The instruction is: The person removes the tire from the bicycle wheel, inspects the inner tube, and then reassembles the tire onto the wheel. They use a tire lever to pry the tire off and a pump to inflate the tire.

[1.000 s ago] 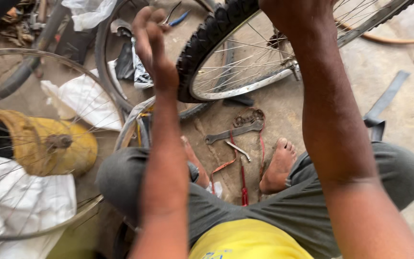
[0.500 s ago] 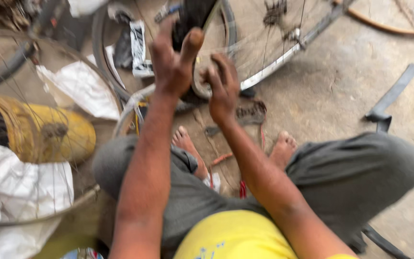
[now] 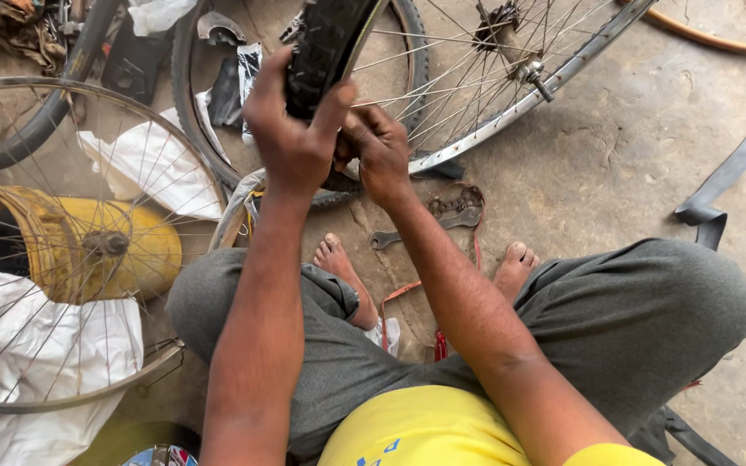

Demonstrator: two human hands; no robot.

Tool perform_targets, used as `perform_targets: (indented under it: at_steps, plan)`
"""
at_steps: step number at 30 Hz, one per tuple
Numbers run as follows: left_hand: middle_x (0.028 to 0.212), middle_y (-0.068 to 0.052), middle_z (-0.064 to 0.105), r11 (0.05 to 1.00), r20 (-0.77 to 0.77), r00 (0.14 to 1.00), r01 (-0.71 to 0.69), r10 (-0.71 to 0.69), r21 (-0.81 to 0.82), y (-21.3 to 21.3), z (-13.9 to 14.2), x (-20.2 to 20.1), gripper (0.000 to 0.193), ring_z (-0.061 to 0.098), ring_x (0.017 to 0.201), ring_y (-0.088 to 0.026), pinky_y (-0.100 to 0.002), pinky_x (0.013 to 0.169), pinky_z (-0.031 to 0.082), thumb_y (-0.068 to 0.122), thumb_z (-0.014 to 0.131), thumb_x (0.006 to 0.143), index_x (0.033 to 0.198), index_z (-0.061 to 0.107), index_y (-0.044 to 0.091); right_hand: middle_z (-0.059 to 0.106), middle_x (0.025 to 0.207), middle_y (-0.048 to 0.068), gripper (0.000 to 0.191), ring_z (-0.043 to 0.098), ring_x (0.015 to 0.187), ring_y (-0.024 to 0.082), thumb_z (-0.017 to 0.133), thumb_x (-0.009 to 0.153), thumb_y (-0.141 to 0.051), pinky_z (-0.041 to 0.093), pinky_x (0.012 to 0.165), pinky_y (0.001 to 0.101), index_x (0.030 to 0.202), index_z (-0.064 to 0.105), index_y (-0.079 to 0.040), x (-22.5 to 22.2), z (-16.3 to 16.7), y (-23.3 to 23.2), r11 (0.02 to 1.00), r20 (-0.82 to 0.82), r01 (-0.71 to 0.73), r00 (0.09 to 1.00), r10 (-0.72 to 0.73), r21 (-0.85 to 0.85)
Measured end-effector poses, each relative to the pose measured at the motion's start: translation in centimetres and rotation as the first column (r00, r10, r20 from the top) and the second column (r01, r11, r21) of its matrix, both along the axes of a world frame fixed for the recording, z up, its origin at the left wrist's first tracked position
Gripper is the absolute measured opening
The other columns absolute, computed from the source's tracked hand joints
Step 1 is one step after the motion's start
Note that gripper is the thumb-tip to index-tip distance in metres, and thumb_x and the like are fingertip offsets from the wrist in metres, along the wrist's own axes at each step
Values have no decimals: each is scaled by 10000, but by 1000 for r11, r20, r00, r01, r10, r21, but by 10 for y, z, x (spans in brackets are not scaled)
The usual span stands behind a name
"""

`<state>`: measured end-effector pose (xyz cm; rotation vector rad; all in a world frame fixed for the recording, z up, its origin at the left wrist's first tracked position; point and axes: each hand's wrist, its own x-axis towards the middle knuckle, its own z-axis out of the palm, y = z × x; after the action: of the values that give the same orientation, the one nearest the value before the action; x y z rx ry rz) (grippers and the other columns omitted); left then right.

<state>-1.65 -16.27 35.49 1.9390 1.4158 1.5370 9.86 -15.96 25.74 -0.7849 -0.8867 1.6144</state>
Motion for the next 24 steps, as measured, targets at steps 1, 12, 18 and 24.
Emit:
perform_targets:
  at_steps: [1, 12, 18, 24]
  plan:
    - [936, -39, 649, 993, 58, 993, -103, 107, -63, -6, -4, 3, 580, 687, 782, -142, -291, 626, 604, 624, 655, 1046, 1126, 606, 52, 668, 796, 79, 263, 650, 635, 139, 587, 1059, -259, 589, 554, 320, 1082, 655, -6, 2, 0, 2, 1000, -77, 20, 997, -21, -20]
    - [862, -26, 545, 875, 380, 789, -447, 483, -183, 6, -49, 9, 641, 616, 692, -124, -329, 588, 617, 712, 709, 822, 969, 529, 115, 739, 940, 125, 105, 705, 747, 184, 599, 1005, -100, 603, 573, 329, 1034, 670, -27, 18, 21, -5, 905, -343, 307, 849, -401, -295]
    - [900, 25, 507, 898, 259, 862, -434, 436, -71, -4, -49, 4, 589, 555, 726, -68, -250, 628, 546, 670, 719, 935, 1009, 526, 119, 725, 945, 100, 113, 688, 797, 148, 666, 981, -75, 606, 622, 254, 1061, 722, -16, 7, 38, -12, 939, -3, 90, 995, -97, -332]
    - [913, 18, 498, 928, 273, 887, -359, 373, -99, -10, -41, 10, 580, 548, 737, -70, -259, 645, 547, 641, 739, 942, 1011, 500, 117, 745, 1000, 63, 201, 733, 816, 71, 668, 952, -138, 659, 712, 187, 1122, 718, -43, -14, 42, -18, 951, -18, 70, 997, -79, -302]
